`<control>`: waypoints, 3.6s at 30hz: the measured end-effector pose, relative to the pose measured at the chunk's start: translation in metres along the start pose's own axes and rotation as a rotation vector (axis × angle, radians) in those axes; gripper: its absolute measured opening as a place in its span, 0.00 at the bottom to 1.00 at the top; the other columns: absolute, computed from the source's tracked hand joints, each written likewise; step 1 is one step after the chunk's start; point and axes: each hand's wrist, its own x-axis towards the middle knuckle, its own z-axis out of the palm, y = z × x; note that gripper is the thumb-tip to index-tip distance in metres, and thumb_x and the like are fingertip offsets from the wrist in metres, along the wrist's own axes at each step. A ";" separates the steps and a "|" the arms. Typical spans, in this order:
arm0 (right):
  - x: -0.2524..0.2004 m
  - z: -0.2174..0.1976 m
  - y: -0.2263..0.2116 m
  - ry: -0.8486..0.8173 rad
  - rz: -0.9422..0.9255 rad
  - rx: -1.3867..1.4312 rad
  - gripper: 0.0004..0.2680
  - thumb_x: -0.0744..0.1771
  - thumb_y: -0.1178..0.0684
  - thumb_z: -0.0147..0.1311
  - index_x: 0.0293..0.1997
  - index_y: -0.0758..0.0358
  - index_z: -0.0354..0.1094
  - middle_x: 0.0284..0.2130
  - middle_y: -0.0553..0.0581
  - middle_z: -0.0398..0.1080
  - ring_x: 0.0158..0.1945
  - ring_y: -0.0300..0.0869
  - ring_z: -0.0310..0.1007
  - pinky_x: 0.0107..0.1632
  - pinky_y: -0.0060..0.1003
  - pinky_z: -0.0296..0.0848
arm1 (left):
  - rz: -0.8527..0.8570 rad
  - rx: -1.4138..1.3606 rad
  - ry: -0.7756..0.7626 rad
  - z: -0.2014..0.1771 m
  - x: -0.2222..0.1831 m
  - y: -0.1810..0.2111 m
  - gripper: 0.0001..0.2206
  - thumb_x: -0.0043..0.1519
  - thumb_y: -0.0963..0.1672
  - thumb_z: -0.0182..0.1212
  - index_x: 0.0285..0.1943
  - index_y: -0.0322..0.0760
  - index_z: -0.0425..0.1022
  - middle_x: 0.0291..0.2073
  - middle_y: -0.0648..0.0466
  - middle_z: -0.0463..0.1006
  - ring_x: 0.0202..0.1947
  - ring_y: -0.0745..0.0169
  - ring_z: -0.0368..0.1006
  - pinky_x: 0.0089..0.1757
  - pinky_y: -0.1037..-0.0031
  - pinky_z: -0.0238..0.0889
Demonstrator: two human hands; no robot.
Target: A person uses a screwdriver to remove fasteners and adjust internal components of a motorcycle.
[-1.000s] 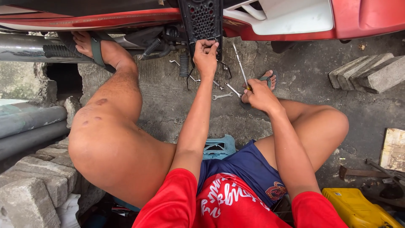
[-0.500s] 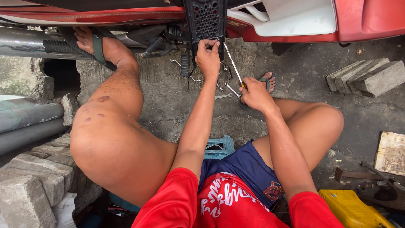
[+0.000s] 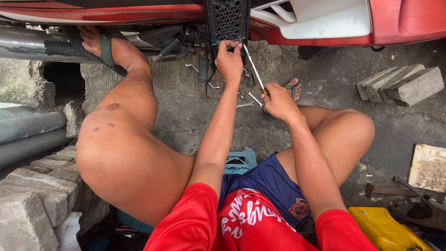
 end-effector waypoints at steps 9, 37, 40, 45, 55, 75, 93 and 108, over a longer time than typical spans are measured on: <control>0.000 -0.003 -0.008 0.039 -0.021 0.030 0.16 0.72 0.54 0.41 0.68 0.72 0.57 0.62 0.68 0.63 0.61 0.62 0.63 0.54 0.57 0.62 | -0.001 0.002 -0.008 0.000 0.002 0.003 0.09 0.56 0.42 0.68 0.32 0.47 0.70 0.18 0.63 0.79 0.16 0.67 0.70 0.32 0.68 0.66; -0.018 -0.014 -0.029 0.189 -0.044 0.120 0.19 0.70 0.53 0.48 0.70 0.69 0.55 0.57 0.72 0.67 0.54 0.58 0.68 0.52 0.54 0.65 | 0.035 -0.014 -0.019 0.001 0.003 -0.001 0.10 0.56 0.41 0.68 0.32 0.46 0.68 0.21 0.63 0.80 0.18 0.66 0.70 0.32 0.68 0.66; -0.012 -0.006 -0.020 0.227 0.029 0.284 0.13 0.70 0.54 0.51 0.61 0.63 0.61 0.32 0.48 0.64 0.33 0.37 0.64 0.41 0.39 0.63 | 0.022 -0.017 -0.031 0.000 0.003 0.001 0.09 0.57 0.41 0.68 0.33 0.46 0.69 0.22 0.63 0.81 0.18 0.67 0.71 0.32 0.67 0.67; -0.008 0.002 -0.028 0.135 0.157 0.765 0.08 0.72 0.56 0.44 0.56 0.67 0.59 0.38 0.60 0.74 0.20 0.38 0.64 0.21 0.32 0.67 | 0.010 -0.027 -0.022 0.000 0.001 0.003 0.09 0.57 0.41 0.68 0.33 0.47 0.70 0.19 0.63 0.78 0.17 0.67 0.69 0.31 0.67 0.66; 0.004 0.026 -0.016 0.073 0.151 1.229 0.06 0.72 0.59 0.43 0.53 0.68 0.61 0.39 0.67 0.72 0.22 0.45 0.68 0.21 0.36 0.69 | 0.056 -0.006 -0.018 -0.001 0.001 0.002 0.06 0.58 0.42 0.67 0.34 0.47 0.72 0.16 0.63 0.72 0.16 0.68 0.65 0.29 0.67 0.63; 0.005 0.041 -0.030 0.063 0.243 1.490 0.05 0.71 0.56 0.48 0.48 0.66 0.64 0.41 0.63 0.76 0.26 0.43 0.69 0.26 0.34 0.66 | 0.014 -0.056 0.069 -0.012 -0.009 0.001 0.03 0.60 0.42 0.57 0.39 0.46 0.74 0.32 0.61 0.80 0.20 0.64 0.71 0.35 0.66 0.65; 0.027 0.059 0.005 0.064 0.215 1.701 0.07 0.71 0.54 0.50 0.51 0.66 0.69 0.39 0.66 0.76 0.25 0.45 0.75 0.25 0.28 0.73 | -0.730 -0.667 -0.598 -0.004 -0.020 -0.016 0.22 0.70 0.51 0.45 0.54 0.30 0.80 0.47 0.41 0.84 0.36 0.53 0.83 0.34 0.68 0.76; -0.040 0.041 -0.042 0.469 0.092 0.474 0.11 0.71 0.54 0.51 0.50 0.76 0.67 0.24 0.62 0.75 0.14 0.39 0.71 0.10 0.30 0.67 | -0.808 -0.786 -0.475 0.026 -0.017 -0.042 0.15 0.68 0.49 0.56 0.51 0.32 0.79 0.38 0.45 0.86 0.29 0.63 0.82 0.32 0.78 0.77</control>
